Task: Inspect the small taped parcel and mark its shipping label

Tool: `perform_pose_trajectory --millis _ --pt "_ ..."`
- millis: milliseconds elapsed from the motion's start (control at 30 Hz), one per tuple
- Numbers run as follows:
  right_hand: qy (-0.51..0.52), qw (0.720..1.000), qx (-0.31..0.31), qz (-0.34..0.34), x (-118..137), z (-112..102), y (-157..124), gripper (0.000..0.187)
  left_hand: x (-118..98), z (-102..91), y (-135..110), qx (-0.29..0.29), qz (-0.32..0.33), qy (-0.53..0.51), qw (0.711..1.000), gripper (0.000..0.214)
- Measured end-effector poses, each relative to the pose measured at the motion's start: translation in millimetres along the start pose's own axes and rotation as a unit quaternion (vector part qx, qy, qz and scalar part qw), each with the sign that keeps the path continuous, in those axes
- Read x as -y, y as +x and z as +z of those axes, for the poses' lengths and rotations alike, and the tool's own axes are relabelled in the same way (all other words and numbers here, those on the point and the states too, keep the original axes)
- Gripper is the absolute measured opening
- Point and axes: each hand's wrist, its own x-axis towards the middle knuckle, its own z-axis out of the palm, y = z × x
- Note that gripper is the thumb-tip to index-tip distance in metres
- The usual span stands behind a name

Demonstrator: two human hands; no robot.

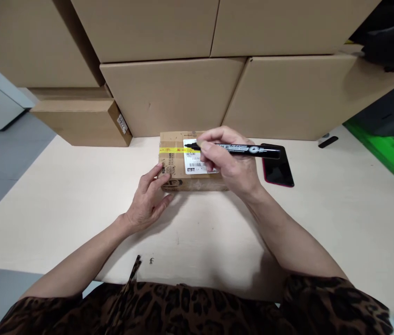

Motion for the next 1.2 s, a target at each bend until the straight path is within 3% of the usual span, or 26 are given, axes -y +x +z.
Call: perform_pose_trajectory --millis 133,267,500,800,933,1067,1133,1200 --pt "-0.022 0.999 -0.039 0.001 5 -19 0 0.017 1 0.6 0 -0.003 0.008 0.001 1.000 0.068" --pt "-0.069 0.997 -0.037 -0.010 -1 -34 -7 0.018 2 1.3 1 -0.003 0.009 0.001 1.000 0.072" --pt "-0.190 0.982 -0.015 -0.013 0 -32 -14 0.024 4 3.0 0 -0.002 0.005 0.004 1.000 0.074" --pt "-0.203 0.978 0.046 -0.015 -6 -29 -17 0.029 4 7.1 -1 -0.011 0.004 0.005 1.000 0.076" --pt "-0.218 0.975 -0.003 -0.044 2 -41 -17 0.026 2 9.7 -3 -0.013 -0.010 -0.008 1.000 0.078" --pt "-0.322 0.942 -0.042 -0.086 2 -73 -28 0.013 1 9.1 -4 -0.001 -0.003 -0.018 1.000 0.081" --pt "-0.387 0.914 -0.004 -0.120 -6 -93 -39 0.005 1 8.4 -4 0.003 0.000 -0.015 1.000 0.082" --pt "-0.443 0.887 0.053 -0.118 -16 -110 -53 0.014 1 8.2 -3 0.001 0.001 -0.008 1.000 0.084"
